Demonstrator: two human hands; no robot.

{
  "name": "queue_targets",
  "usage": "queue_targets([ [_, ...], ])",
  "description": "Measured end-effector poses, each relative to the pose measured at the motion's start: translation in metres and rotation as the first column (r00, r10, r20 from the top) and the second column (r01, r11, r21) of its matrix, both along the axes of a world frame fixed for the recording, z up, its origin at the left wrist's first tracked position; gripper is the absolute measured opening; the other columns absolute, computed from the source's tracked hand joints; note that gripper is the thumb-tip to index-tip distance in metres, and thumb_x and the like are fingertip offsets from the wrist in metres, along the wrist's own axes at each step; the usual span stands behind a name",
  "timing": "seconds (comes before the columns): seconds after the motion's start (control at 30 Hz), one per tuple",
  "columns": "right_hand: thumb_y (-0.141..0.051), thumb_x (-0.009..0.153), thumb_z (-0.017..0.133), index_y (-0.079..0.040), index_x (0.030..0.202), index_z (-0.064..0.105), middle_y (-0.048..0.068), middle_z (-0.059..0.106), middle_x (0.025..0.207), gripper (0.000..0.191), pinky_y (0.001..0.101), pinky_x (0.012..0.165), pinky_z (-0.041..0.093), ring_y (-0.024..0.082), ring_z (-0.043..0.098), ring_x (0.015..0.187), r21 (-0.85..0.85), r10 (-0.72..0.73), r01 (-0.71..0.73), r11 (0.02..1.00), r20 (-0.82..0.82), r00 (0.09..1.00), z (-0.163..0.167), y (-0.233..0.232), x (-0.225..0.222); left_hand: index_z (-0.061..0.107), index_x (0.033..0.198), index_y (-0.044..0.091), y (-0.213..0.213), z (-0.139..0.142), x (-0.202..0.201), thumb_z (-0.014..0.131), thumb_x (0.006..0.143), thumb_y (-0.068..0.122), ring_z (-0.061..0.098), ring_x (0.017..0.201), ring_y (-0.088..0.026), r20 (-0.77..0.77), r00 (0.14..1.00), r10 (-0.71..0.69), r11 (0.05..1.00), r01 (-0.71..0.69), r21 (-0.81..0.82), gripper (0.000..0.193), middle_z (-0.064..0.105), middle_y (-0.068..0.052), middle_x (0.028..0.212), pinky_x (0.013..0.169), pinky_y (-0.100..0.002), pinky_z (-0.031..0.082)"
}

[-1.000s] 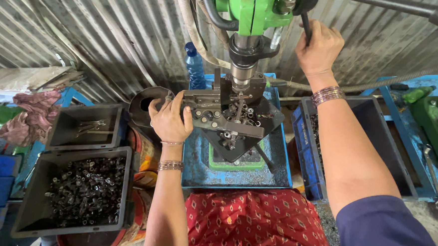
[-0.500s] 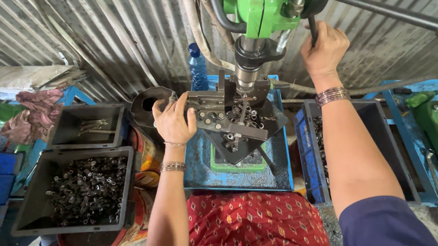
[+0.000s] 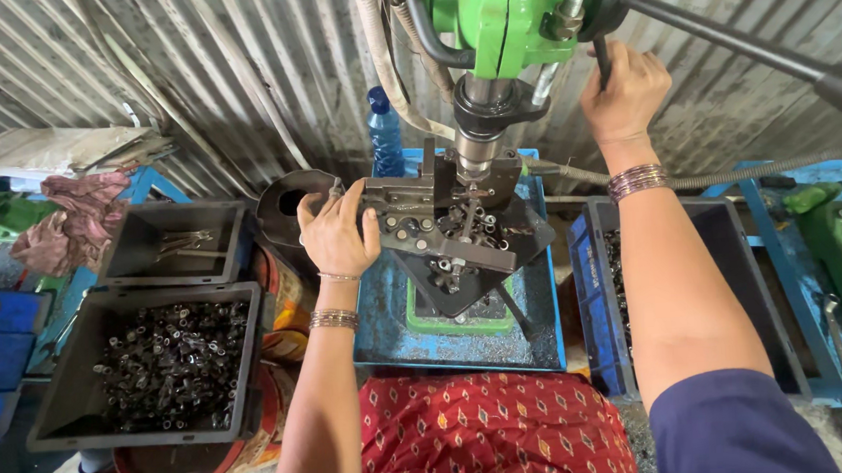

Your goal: The person operates a drill press to machine small metal parts. They repeatedly place parts under the drill, lower the spindle to drill, then remove and transfer the finished parts into a bin. The process is repeated continuously throughout the clip.

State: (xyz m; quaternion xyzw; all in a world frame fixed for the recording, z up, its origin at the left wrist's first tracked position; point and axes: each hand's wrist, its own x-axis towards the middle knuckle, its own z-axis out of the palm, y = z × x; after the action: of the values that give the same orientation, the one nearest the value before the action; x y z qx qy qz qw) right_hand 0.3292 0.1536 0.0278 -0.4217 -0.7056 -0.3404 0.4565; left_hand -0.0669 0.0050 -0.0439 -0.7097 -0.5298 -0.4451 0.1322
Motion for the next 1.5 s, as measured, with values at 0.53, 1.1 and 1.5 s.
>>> queue_targets([
  [0.53, -0.001, 0.087, 0.067, -0.005, 0.097, 0.061, 0.017, 0.061, 0.085, 0.012, 0.0523, 0.073, 0.049, 0.042, 0.062, 0.081, -0.032, 0.032, -0.038, 0.999, -0.182, 0.983, -0.003, 0.035, 0.002, 0.063, 0.13, 0.007, -0.004, 0.02, 0.002, 0.065, 0.094, 0.03, 0.065, 0.107, -0.037, 0.039, 0.999, -0.029, 0.991, 0.034, -0.131, 0.043, 0.07, -0.018, 0.112, 0.106, -0.048, 0.043],
  [1.1, -0.015, 0.095, 0.066, -0.016, 0.1, 0.071, 0.019, 0.07, 0.078, 0.007, 0.0535, 0.068, 0.052, 0.044, 0.068, 0.076, -0.647, -0.331, 0.173, 0.743, -0.13, 0.934, 0.076, -0.186, -0.043, 0.049, 0.14, 0.01, -0.016, -0.014, 0.16, 0.04, 0.101, 0.052, 0.062, 0.107, -0.033, 0.769, -0.549, 0.328, 0.462, 0.803, 0.377, 0.058, 0.061, -0.018, 0.124, 0.095, -0.048, 0.052],
  [1.5, -0.015, 0.096, 0.066, -0.014, 0.1, 0.071, 0.018, 0.071, 0.081, 0.006, 0.054, 0.069, 0.052, 0.044, 0.069, 0.078, -0.632, -0.288, 0.122, 0.765, -0.166, 0.943, 0.064, -0.181, -0.035, 0.039, 0.151, 0.025, -0.075, -0.012, 0.174, 0.041, 0.104, 0.032, 0.062, 0.093, -0.019, 0.877, -0.408, 0.255, 0.512, 0.826, 0.235, 0.048, 0.066, -0.007, 0.113, 0.09, -0.043, 0.052],
])
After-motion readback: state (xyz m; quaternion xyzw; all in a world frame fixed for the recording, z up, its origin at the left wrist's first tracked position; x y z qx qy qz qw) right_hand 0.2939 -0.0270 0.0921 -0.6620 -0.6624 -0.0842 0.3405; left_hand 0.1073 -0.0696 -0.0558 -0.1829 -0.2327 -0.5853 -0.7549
